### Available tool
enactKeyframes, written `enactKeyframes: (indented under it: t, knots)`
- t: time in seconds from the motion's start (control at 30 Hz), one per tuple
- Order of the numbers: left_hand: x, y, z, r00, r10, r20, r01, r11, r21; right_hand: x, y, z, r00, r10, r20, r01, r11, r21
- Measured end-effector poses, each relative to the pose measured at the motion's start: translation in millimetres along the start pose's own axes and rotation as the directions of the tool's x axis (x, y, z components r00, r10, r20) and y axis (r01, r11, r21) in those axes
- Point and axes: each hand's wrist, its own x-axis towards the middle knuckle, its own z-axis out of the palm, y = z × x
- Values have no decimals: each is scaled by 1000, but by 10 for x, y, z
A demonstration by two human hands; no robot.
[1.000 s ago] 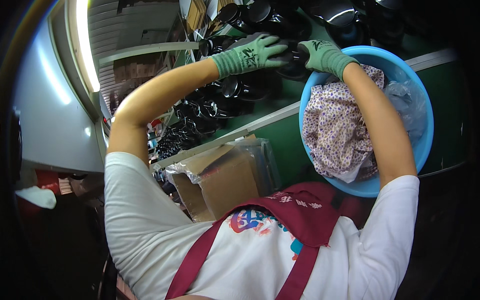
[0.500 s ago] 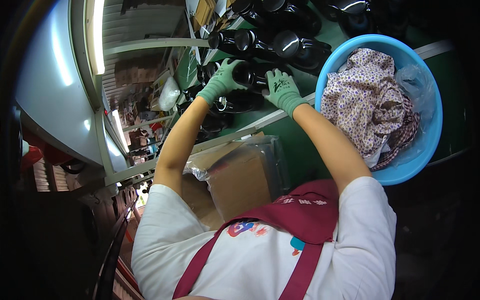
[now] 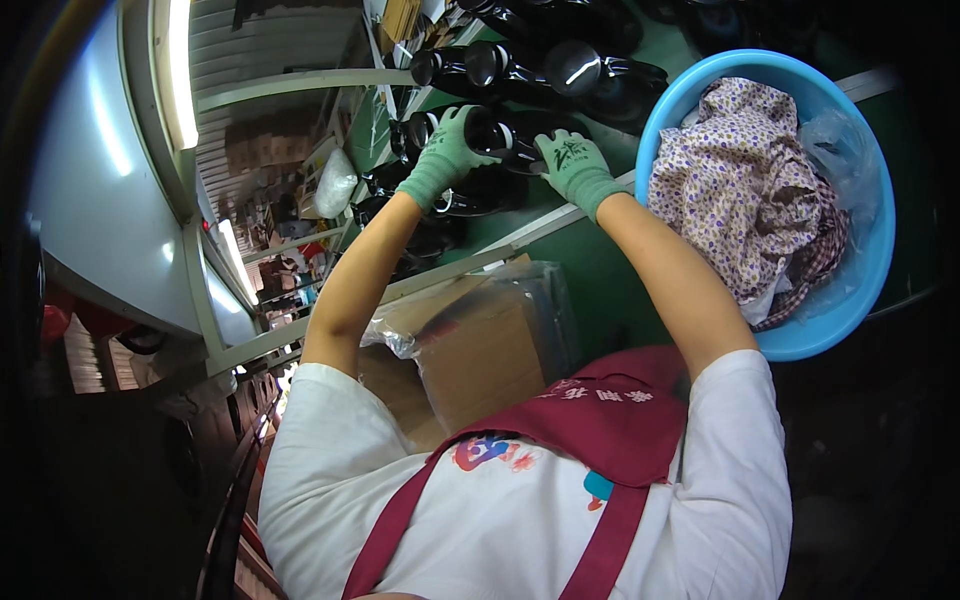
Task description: The person repeatedly picks up black kettle bodies and white lids from a bin, then places the lids onto the kettle bodies on a green workbench. The person handles the items one at a time and arranges the assembled kettles on the bench.
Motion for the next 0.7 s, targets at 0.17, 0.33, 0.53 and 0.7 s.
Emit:
enactKeyframes:
  t: [0.17,0.33,0.53,0.7]
  knots:
    - [101,247,-49,997,-74,17,71,984,163,24,93,31,997,-25,-77,27,999,26]
    - [26,163,-111,973,200,114,-223,943,248,7,25,-45,1000,-15,-23,15,1000,-4]
    - [122,25,-163,977,8,-214,45,970,239,50,62,-32,1000,-3,-26,2,1000,-6]
    - [312,236,-319,999,20,26,9,599,-800,77,185,82,992,-41,-121,33,997,-67]
